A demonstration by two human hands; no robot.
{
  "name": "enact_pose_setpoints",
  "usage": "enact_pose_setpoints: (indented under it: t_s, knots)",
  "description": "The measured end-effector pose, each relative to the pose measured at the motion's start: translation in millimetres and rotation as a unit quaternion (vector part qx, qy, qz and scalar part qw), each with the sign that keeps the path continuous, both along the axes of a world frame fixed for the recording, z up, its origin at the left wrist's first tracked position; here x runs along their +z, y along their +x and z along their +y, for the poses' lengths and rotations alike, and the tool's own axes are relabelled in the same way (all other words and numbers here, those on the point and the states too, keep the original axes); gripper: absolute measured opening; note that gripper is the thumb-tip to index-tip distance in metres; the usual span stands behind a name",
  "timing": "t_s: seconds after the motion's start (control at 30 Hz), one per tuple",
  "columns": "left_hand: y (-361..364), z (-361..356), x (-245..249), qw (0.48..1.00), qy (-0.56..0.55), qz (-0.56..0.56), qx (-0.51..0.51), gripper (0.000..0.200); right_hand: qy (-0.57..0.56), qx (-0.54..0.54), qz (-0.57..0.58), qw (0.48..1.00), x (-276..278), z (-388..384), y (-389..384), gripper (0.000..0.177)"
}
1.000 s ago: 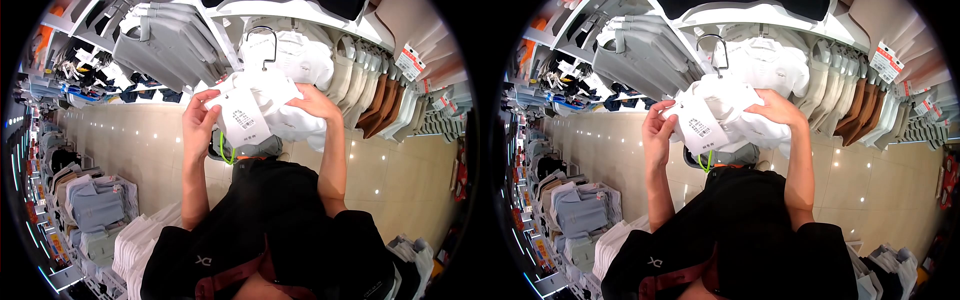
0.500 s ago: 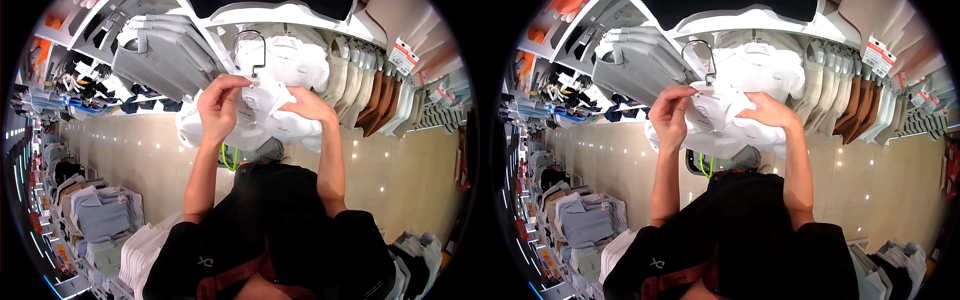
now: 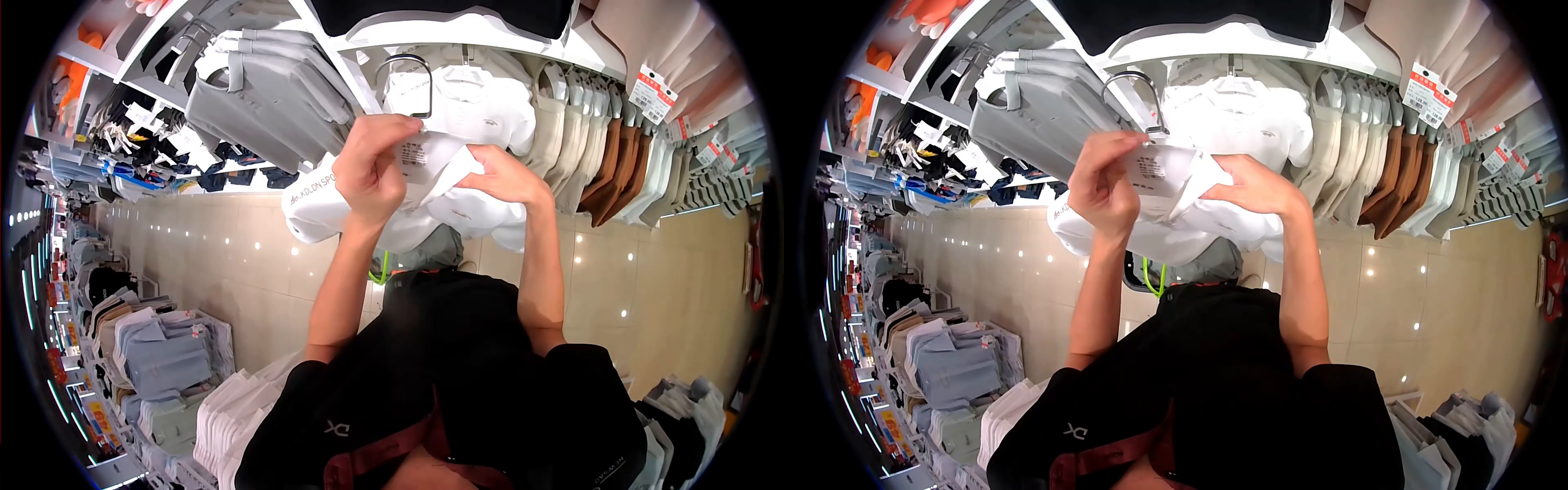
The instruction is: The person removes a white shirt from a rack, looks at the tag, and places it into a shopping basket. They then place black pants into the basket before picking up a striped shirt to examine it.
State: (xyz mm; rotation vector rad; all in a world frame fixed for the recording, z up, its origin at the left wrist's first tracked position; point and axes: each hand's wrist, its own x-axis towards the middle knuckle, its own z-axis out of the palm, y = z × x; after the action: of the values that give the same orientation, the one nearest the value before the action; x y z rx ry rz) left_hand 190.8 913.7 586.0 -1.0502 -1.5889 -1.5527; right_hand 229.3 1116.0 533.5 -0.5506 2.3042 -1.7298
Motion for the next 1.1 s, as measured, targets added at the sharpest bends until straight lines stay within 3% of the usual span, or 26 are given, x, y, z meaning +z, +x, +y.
enact_pose_setpoints:
  t_s: [0.23,0.4,0.5,0.8,0.87,0.97,1.1]
  knots:
    - [20,8,-14,0.996,-0.015,0.087,0.03,0.047,-0.042,-0.009,-0.044,0.998,-2,7,8,0.033]
    - [26,-9,-29,0.998,-0.05,0.033,0.037,0.044,-0.054,-0.016,-0.035,0.998,-4,23,20,0.036]
    - [26,-24,-36,0.996,-0.082,-0.006,0.02,0.042,-0.042,-0.022,-0.046,0.998,-10,32,31,0.037]
    - [34,-30,-14,0.982,-0.178,0.027,0.058,0.04,0.053,-0.069,-0.015,0.996,19,29,51,0.046]
    - [39,-33,-19,0.967,-0.247,0.011,0.056,0.036,0.069,-0.069,-0.026,0.995,24,33,53,0.054]
    - [42,-30,-28,0.957,-0.285,0.009,0.057,0.033,0.062,-0.089,0.041,0.993,25,36,56,0.046]
    - [43,-32,-20,0.949,-0.302,0.008,0.088,0.032,0.114,-0.089,0.032,0.989,44,35,56,0.047]
